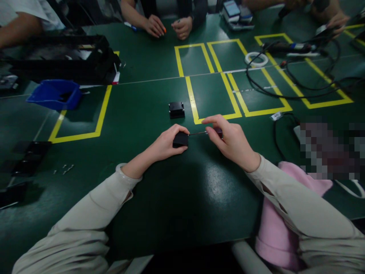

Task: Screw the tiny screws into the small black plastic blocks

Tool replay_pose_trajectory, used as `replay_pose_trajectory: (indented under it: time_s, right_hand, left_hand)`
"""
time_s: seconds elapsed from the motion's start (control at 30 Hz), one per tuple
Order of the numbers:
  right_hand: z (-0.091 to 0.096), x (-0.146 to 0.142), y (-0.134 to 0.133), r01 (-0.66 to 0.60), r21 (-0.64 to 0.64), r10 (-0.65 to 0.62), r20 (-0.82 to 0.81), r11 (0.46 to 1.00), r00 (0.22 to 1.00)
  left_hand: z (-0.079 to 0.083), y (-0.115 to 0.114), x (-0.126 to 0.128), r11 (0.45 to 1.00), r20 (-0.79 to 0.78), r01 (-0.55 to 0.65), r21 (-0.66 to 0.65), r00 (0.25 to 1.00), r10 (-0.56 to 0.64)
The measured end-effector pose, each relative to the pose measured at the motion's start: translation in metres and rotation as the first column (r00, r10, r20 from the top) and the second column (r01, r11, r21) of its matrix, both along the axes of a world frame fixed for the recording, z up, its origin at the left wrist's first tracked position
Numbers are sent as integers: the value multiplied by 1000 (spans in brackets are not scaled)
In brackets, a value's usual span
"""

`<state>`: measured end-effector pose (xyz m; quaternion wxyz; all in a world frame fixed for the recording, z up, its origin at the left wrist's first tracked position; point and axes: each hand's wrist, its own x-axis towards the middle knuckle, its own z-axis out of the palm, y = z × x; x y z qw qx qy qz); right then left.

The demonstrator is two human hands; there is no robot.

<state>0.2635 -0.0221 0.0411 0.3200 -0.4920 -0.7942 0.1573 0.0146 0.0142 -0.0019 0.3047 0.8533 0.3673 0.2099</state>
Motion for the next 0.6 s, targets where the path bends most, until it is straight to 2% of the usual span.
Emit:
replay_pose_trajectory:
  time_s: [0.1,0.3,0.47,0.6]
  right_hand:
    - [0,0,0,-10,31,10,-27,999,1000]
    - [-1,1,1,10,-17,-10,16,1000,1000]
    - [0,0,1,-2,27,3,-29,1000,1000]
    - [-1,1,1,5,-8,-5,-9,1000,1000]
  left_hand:
    - [0,0,0,1000,-4,-2,1,1000,2]
    - [1,0,1,1000,-13,-14,-21,1000,14]
    - [0,1,0,1000,-10,-7,-13,1000,7]
    - [-1,1,0,1000,-1,-3,1,1000,3]
